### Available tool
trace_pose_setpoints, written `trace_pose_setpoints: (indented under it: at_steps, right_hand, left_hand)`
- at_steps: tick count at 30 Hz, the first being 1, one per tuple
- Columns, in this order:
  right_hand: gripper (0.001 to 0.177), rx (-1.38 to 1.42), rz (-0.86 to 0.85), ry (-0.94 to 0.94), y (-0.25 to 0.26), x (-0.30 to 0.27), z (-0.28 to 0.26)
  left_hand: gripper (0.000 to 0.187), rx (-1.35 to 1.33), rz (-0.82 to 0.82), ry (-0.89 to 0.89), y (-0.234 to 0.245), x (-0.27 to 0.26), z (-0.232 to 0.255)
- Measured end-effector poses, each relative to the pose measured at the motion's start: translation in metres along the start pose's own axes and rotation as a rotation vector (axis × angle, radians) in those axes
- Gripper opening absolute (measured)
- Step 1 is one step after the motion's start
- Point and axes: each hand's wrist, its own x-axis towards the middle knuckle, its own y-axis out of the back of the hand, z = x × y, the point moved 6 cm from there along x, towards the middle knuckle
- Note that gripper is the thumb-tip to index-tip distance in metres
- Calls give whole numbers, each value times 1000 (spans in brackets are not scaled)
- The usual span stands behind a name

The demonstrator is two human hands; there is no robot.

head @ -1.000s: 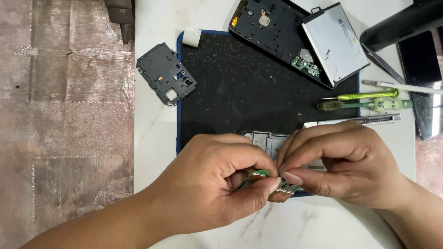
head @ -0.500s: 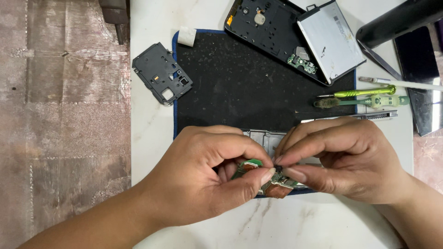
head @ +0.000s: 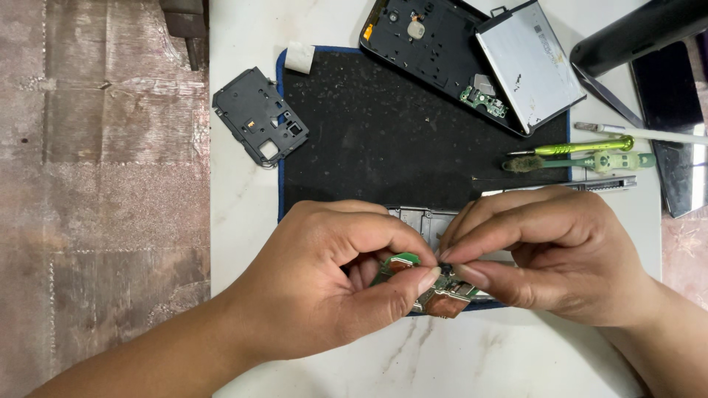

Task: The person works on a disassembled smartphone, peeling off adhesive strips from the internal frame and placing them aside. They then pick up the motherboard, inspect it, and position it back into the phone's chassis.

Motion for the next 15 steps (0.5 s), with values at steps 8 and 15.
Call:
trace_pose_setpoints:
  at_steps: [8, 15]
  right_hand:
    - [14, 31, 2, 33, -1, 1, -2]
    - [12, 4, 19, 21, -1, 1, 0]
  left_hand:
    - [11, -52, 6, 3, -2, 0, -1]
    - [11, -50, 33, 60, -3, 0, -2]
